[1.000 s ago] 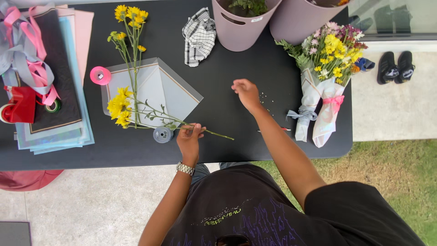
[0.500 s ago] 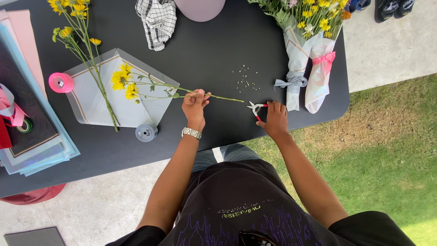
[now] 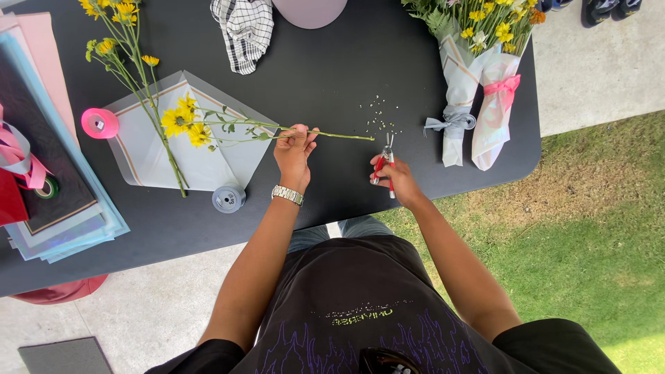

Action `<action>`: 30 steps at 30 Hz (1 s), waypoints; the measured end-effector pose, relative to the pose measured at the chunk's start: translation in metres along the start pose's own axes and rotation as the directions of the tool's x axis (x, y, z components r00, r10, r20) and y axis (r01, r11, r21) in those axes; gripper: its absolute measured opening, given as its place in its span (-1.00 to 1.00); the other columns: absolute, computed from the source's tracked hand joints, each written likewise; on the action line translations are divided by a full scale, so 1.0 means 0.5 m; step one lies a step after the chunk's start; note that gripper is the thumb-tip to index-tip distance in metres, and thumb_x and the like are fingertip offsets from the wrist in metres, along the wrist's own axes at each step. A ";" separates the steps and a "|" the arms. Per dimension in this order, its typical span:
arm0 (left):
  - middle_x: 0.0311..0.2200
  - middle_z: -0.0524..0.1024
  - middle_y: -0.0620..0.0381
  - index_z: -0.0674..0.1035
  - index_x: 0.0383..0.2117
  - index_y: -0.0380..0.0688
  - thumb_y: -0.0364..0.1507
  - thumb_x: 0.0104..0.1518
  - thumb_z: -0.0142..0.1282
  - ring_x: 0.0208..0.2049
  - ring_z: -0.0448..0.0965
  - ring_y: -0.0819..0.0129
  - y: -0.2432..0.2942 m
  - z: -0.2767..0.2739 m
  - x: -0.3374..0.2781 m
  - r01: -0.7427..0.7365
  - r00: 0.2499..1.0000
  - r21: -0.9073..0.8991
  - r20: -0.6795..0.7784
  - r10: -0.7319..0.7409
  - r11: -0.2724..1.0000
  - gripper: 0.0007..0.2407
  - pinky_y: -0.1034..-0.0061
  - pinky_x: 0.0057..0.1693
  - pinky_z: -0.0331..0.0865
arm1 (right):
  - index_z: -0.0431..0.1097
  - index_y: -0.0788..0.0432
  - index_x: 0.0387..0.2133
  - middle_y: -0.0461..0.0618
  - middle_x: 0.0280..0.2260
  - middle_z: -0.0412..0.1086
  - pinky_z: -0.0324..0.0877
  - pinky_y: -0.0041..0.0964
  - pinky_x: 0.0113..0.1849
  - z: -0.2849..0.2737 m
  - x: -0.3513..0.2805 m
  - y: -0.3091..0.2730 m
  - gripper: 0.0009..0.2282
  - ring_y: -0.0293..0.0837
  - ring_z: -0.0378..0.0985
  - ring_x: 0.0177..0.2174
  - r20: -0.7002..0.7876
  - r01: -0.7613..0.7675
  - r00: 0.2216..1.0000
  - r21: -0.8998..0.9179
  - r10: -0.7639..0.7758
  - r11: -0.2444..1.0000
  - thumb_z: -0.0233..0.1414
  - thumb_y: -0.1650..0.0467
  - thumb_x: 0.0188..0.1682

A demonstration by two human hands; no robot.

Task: The person takes yellow flowers from a vase, wipes the stems with a cloth, clips the ends using shears, and places them onto a sheet of wrapping paper on a table.

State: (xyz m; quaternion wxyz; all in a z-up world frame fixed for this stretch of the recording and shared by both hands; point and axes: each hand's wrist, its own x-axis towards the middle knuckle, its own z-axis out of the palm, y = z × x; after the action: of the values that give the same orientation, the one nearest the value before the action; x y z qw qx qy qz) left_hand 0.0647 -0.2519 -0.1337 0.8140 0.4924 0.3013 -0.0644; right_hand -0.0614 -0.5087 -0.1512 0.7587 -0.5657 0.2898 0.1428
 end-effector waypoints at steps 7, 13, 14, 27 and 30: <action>-0.17 0.76 -0.06 0.58 -0.15 -0.14 -0.44 0.37 0.30 -0.17 0.84 -0.04 0.018 -0.008 0.004 -0.006 1.000 -0.008 -0.001 0.006 1.000 -0.89 0.59 -0.21 0.79 | 0.47 0.29 -0.02 0.22 -0.30 0.61 0.73 -0.10 -0.21 0.052 -0.009 -0.036 -0.67 -0.02 0.76 -0.30 0.261 0.013 0.965 -0.037 -0.003 0.999 0.09 0.41 -0.05; -0.17 0.77 -0.06 0.60 -0.15 -0.16 -0.45 0.37 0.30 -0.18 0.84 -0.03 0.019 -0.015 0.006 -0.009 1.000 -0.023 -0.007 0.008 1.000 -0.89 0.60 -0.22 0.79 | 0.47 0.30 -0.03 0.16 -0.34 0.60 0.72 -0.22 -0.23 0.068 -0.012 -0.060 -0.68 -0.11 0.73 -0.35 0.264 0.024 0.964 -0.109 0.005 0.994 0.14 0.40 -0.04; -0.17 0.77 -0.06 0.60 -0.15 -0.16 -0.45 0.37 0.30 -0.19 0.84 -0.03 0.020 -0.015 0.006 -0.007 1.000 -0.025 -0.008 0.007 1.000 -0.89 0.60 -0.22 0.80 | 0.47 0.30 -0.04 0.15 -0.34 0.60 0.72 -0.23 -0.23 0.072 -0.014 -0.069 -0.69 -0.12 0.73 -0.36 0.264 0.020 0.964 -0.126 0.014 0.992 0.15 0.40 -0.04; -0.16 0.76 -0.08 0.59 -0.15 -0.16 -0.44 0.37 0.30 -0.16 0.84 -0.02 0.033 -0.016 0.011 -0.022 1.000 -0.017 0.016 0.022 1.000 -0.88 0.58 -0.20 0.80 | 0.48 0.29 -0.03 0.14 -0.31 0.59 0.69 -0.29 -0.24 0.075 0.008 -0.068 -0.69 -0.16 0.71 -0.34 0.249 0.058 0.968 -0.171 -0.014 0.984 0.18 0.42 -0.03; -0.17 0.76 -0.07 0.59 -0.15 -0.17 -0.44 0.37 0.29 -0.17 0.84 -0.01 0.041 -0.014 0.009 -0.031 0.999 0.006 0.021 0.031 1.000 -0.89 0.59 -0.20 0.80 | 0.48 0.30 -0.03 0.16 -0.31 0.59 0.70 -0.28 -0.25 0.076 0.011 -0.070 -0.69 -0.15 0.71 -0.35 0.240 0.067 0.971 -0.183 -0.022 0.981 0.19 0.42 -0.03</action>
State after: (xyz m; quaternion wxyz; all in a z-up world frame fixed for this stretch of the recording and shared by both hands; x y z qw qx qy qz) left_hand 0.0734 -0.2348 -0.1228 0.8163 0.4989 0.2851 -0.0579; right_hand -0.0275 -0.4849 -0.1199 0.7336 -0.6205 0.1697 0.2190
